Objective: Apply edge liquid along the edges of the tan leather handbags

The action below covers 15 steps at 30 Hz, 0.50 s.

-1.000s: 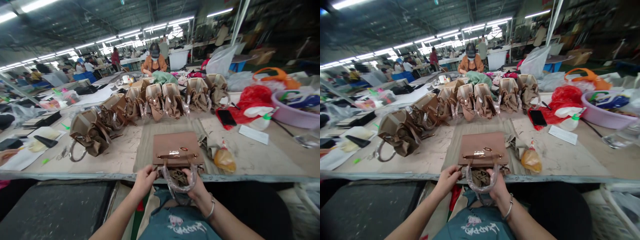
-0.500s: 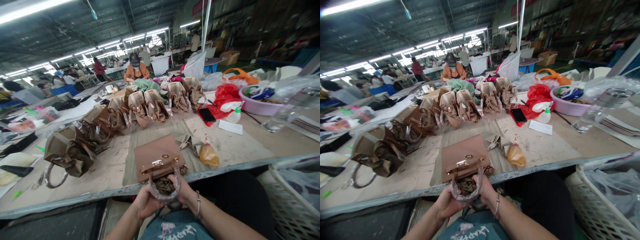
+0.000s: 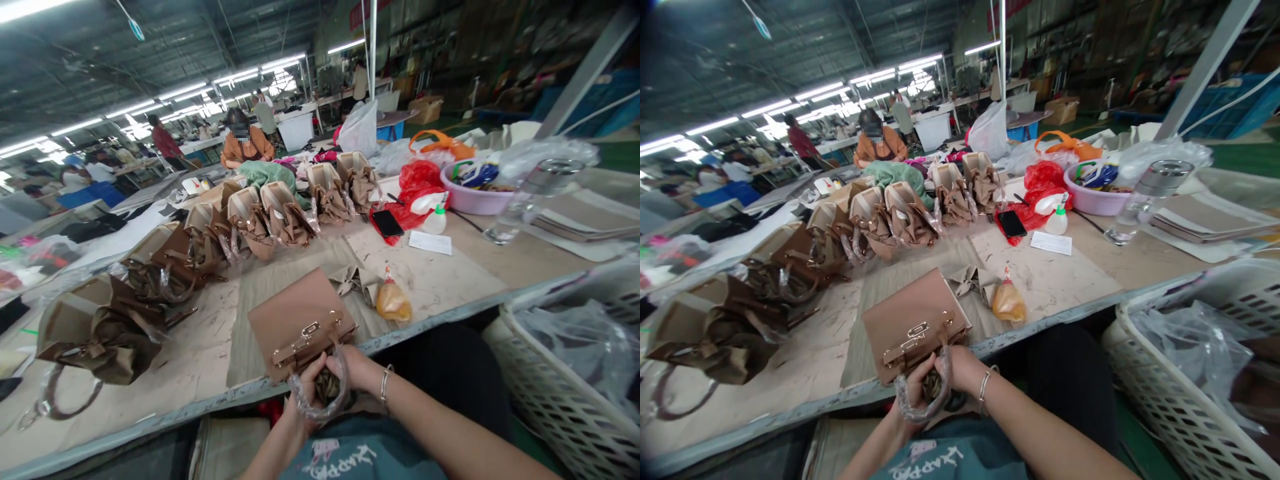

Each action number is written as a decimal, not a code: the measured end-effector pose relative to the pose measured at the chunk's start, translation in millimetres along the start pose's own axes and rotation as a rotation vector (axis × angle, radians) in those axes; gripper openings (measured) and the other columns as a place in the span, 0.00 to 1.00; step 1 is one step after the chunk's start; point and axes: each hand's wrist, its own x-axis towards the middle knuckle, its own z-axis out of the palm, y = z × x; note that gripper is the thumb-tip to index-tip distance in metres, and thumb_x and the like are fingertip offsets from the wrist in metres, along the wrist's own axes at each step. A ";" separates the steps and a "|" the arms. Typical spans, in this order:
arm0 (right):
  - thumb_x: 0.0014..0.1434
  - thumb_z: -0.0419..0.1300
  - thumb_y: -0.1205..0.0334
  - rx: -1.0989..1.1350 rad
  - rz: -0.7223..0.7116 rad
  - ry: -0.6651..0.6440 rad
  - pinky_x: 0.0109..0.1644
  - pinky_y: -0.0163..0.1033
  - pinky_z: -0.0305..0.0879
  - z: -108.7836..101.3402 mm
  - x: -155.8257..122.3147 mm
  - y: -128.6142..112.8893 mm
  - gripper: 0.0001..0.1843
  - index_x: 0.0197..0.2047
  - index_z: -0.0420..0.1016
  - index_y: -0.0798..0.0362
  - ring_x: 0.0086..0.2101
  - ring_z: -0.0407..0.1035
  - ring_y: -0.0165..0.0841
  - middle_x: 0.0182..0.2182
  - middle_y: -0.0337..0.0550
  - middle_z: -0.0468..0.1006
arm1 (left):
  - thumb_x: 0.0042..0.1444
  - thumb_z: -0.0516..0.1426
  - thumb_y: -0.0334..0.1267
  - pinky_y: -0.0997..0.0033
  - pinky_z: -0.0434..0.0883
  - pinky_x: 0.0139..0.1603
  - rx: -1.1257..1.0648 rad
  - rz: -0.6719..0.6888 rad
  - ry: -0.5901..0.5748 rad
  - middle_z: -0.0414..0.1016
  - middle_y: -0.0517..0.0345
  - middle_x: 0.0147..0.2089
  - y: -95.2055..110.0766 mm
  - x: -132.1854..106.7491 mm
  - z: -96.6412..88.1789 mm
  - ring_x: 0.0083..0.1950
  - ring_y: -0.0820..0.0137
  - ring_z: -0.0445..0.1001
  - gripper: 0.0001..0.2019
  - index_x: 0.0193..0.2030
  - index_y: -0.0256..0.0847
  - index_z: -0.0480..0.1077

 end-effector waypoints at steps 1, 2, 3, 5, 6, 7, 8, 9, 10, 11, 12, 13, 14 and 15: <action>0.49 0.58 0.57 -0.064 -0.001 0.011 0.36 0.40 0.61 -2.0 -4.3 -1.8 0.14 0.16 0.65 0.52 0.28 0.70 0.39 0.18 0.44 0.72 | 0.52 0.61 0.31 0.59 0.75 0.45 0.003 0.038 0.039 0.81 0.51 0.34 1.2 1.4 0.9 0.42 0.58 0.79 0.10 0.43 0.35 0.74; 0.52 0.57 0.55 -0.106 0.003 0.024 0.37 0.41 0.61 -3.3 -9.8 -4.0 0.14 0.19 0.67 0.52 0.30 0.71 0.40 0.21 0.46 0.74 | 0.52 0.60 0.30 0.59 0.76 0.45 0.001 0.054 0.073 0.81 0.50 0.33 3.3 2.3 2.3 0.41 0.58 0.80 0.10 0.42 0.35 0.74; 0.55 0.55 0.53 -0.139 0.003 0.045 0.39 0.41 0.61 -4.1 -15.8 -6.4 0.14 0.23 0.69 0.53 0.32 0.71 0.40 0.25 0.49 0.76 | 0.53 0.59 0.30 0.59 0.76 0.44 -0.007 0.059 0.096 0.81 0.50 0.33 5.9 2.7 4.2 0.41 0.58 0.80 0.09 0.42 0.34 0.74; 0.61 0.51 0.53 -0.214 -0.004 0.111 0.41 0.40 0.62 -5.3 -27.3 -11.0 0.15 0.34 0.72 0.54 0.36 0.72 0.40 0.33 0.52 0.78 | 0.55 0.58 0.30 0.59 0.77 0.43 -0.028 0.050 0.099 0.81 0.48 0.33 11.0 2.8 8.1 0.39 0.58 0.80 0.08 0.41 0.32 0.74; 0.63 0.48 0.55 -0.263 -0.015 0.143 0.42 0.38 0.62 -6.0 -31.8 -12.9 0.15 0.37 0.71 0.55 0.38 0.72 0.39 0.35 0.52 0.78 | 0.55 0.57 0.30 0.59 0.77 0.43 -0.032 0.045 0.086 0.80 0.47 0.33 12.8 2.7 9.9 0.39 0.58 0.80 0.07 0.40 0.32 0.74; 0.64 0.47 0.58 -0.321 -0.037 0.164 0.43 0.37 0.62 -6.8 -34.9 -14.3 0.14 0.39 0.71 0.56 0.39 0.72 0.37 0.37 0.51 0.78 | 0.55 0.57 0.31 0.59 0.77 0.43 -0.029 0.045 0.072 0.81 0.47 0.33 13.9 2.5 11.5 0.38 0.58 0.80 0.07 0.40 0.32 0.74; 0.64 0.46 0.61 -0.394 -0.069 0.169 0.44 0.36 0.62 -7.5 -36.6 -15.4 0.13 0.40 0.70 0.56 0.39 0.72 0.36 0.37 0.50 0.78 | 0.56 0.57 0.31 0.59 0.77 0.43 -0.019 0.044 0.056 0.81 0.48 0.33 14.4 2.1 12.8 0.38 0.58 0.80 0.07 0.40 0.32 0.74; 0.63 0.46 0.64 -0.470 -0.109 0.154 0.44 0.35 0.63 -7.9 -36.9 -16.0 0.13 0.40 0.71 0.56 0.39 0.72 0.35 0.37 0.49 0.78 | 0.56 0.58 0.32 0.58 0.77 0.43 -0.005 0.038 0.041 0.81 0.47 0.33 14.5 1.6 13.9 0.39 0.58 0.80 0.07 0.39 0.32 0.74; 0.63 0.46 0.66 -0.536 -0.149 0.128 0.44 0.34 0.63 -7.8 -36.0 -16.2 0.13 0.40 0.71 0.56 0.39 0.72 0.34 0.37 0.49 0.78 | 0.56 0.58 0.33 0.58 0.77 0.43 0.007 0.023 0.033 0.81 0.47 0.34 14.3 0.8 14.8 0.40 0.58 0.80 0.07 0.39 0.32 0.74; 0.62 0.47 0.67 -0.593 -0.180 0.097 0.43 0.34 0.64 -7.1 -34.3 -16.2 0.13 0.41 0.72 0.56 0.39 0.72 0.34 0.37 0.49 0.78 | 0.56 0.57 0.33 0.58 0.77 0.44 0.013 0.005 0.030 0.81 0.47 0.34 14.1 -0.1 15.6 0.40 0.58 0.80 0.07 0.39 0.32 0.74; 0.61 0.48 0.67 -0.640 -0.199 0.069 0.42 0.34 0.64 -5.6 -31.9 -15.9 0.13 0.41 0.73 0.56 0.38 0.72 0.35 0.37 0.49 0.78 | 0.57 0.57 0.33 0.58 0.76 0.44 0.017 -0.014 0.025 0.80 0.47 0.34 13.9 -1.1 16.2 0.40 0.58 0.80 0.07 0.39 0.32 0.74; 0.60 0.49 0.68 -0.678 -0.210 0.050 0.42 0.35 0.65 -3.2 -29.3 -15.4 0.13 0.41 0.73 0.57 0.38 0.72 0.36 0.37 0.50 0.78 | 0.57 0.57 0.33 0.59 0.76 0.44 0.016 -0.037 0.019 0.80 0.47 0.33 13.8 -1.9 16.8 0.39 0.59 0.80 0.08 0.39 0.31 0.74; 0.58 0.50 0.70 -0.705 -0.213 0.034 0.41 0.37 0.66 -0.1 -26.5 -15.0 0.13 0.41 0.74 0.58 0.38 0.73 0.38 0.37 0.52 0.78 | 0.57 0.57 0.33 0.60 0.76 0.43 0.014 -0.056 0.018 0.80 0.47 0.33 13.8 -2.4 17.3 0.39 0.59 0.80 0.08 0.40 0.31 0.74; 0.57 0.50 0.71 -0.727 -0.217 0.016 0.41 0.38 0.66 3.4 -24.0 -14.7 0.13 0.40 0.75 0.59 0.37 0.73 0.40 0.37 0.53 0.78 | 0.57 0.57 0.32 0.61 0.76 0.43 0.012 -0.066 0.023 0.80 0.48 0.32 13.6 -2.5 17.8 0.37 0.60 0.80 0.07 0.40 0.32 0.74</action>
